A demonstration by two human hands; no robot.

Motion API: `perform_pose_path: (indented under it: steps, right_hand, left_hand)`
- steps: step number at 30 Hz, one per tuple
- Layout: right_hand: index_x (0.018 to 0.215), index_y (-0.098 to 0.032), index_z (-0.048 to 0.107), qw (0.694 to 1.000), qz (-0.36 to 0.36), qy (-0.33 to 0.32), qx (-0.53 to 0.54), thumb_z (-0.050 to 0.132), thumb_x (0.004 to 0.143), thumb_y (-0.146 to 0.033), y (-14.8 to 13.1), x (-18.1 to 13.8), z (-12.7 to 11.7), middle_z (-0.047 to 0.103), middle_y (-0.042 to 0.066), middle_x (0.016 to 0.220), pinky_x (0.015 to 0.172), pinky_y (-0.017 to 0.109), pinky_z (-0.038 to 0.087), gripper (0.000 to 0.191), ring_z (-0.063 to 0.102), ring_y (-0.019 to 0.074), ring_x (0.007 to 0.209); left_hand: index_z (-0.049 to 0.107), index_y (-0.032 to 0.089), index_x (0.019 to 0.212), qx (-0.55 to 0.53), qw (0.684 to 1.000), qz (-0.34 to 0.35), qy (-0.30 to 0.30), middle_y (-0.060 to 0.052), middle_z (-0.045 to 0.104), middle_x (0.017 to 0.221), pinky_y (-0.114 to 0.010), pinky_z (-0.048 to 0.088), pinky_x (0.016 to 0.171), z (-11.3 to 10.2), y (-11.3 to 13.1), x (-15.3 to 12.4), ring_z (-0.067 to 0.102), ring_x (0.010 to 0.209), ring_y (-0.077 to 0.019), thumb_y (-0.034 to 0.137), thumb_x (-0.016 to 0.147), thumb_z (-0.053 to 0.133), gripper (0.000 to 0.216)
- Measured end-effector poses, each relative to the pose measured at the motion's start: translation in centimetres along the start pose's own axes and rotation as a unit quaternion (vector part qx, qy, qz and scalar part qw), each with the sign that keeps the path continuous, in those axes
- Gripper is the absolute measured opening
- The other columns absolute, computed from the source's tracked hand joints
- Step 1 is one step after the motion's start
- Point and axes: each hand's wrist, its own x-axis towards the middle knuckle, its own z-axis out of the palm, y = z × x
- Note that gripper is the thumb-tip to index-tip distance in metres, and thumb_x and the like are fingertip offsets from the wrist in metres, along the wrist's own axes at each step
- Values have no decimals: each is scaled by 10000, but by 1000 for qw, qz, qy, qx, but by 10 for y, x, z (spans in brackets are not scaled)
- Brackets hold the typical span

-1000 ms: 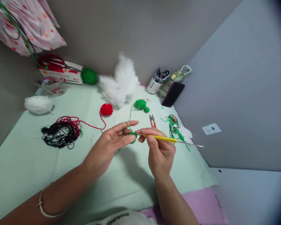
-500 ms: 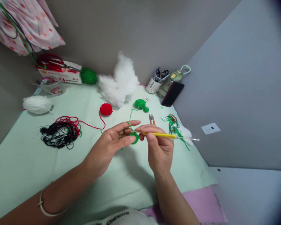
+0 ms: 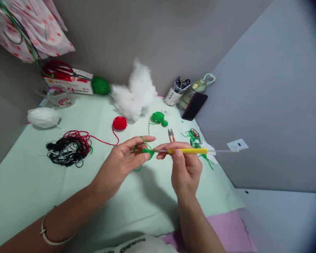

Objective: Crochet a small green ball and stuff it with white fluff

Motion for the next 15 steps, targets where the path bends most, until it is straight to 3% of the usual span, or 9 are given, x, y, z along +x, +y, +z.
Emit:
perform_pose_path:
  steps: [2, 5, 7, 8, 10, 12, 15]
  right_hand:
    - [1132, -257, 709, 992, -85, -14, -91, 490, 1060, -175, 1, -4, 1, 782, 41, 991, 717, 338, 626, 245, 743, 169, 797]
    - [1222, -250, 694, 942, -229, -44, -240, 545, 1013, -113, 8, -8, 3, 786, 69, 1011, 746, 347, 634, 291, 756, 199, 886]
    - [1205, -259, 725, 906, -283, -36, -312, 613, 975, -92, 12, -10, 3, 784, 83, 1049, 769, 340, 628, 305, 753, 213, 949]
    - [1193, -269, 739, 903, -287, -28, -319, 630, 966, -90, 13, -10, 3, 783, 81, 1059, 772, 338, 625, 310, 749, 214, 959]
    - [1173, -284, 754, 936, -241, 6, -254, 605, 984, -98, 12, -9, 2, 781, 64, 1022, 749, 340, 619, 304, 738, 204, 919]
    - [1132, -282, 764, 981, -145, 46, -119, 558, 1020, -128, 8, -6, 1, 769, 41, 938, 689, 326, 598, 280, 711, 177, 807]
    - [1034, -270, 789, 998, -28, 46, 45, 590, 1032, -214, 6, -1, 1, 747, 25, 884, 637, 296, 561, 207, 669, 147, 720]
  left_hand:
    - [817, 350, 1151, 10, 1000, 13, 24, 14, 612, 912, -225, 443, 755, 3, -3, -1, 537, 883, -141, 304, 852, 844, 304]
    - [801, 353, 1202, -24, 999, 20, 39, 30, 616, 872, -212, 451, 775, 9, -7, -1, 550, 844, -118, 274, 837, 859, 378]
    - [786, 327, 1246, -92, 995, -19, 17, 22, 643, 877, -223, 468, 807, 11, -9, 1, 576, 850, -119, 292, 833, 861, 421]
    - [789, 298, 1244, -126, 991, -47, 3, 9, 663, 897, -234, 479, 826, 11, -9, 3, 590, 866, -126, 298, 829, 861, 421]
    - [814, 233, 1184, -174, 981, -82, -10, -14, 682, 934, -260, 496, 874, 8, -7, 6, 600, 889, -135, 286, 819, 858, 371]
    - [825, 215, 1148, -181, 980, -76, -6, -7, 672, 901, -269, 494, 892, 4, -3, 7, 590, 870, -132, 253, 812, 853, 339]
    - [808, 252, 1193, -155, 986, -58, -21, 6, 678, 847, -251, 468, 824, 2, 1, 7, 596, 859, -141, 247, 817, 848, 379]
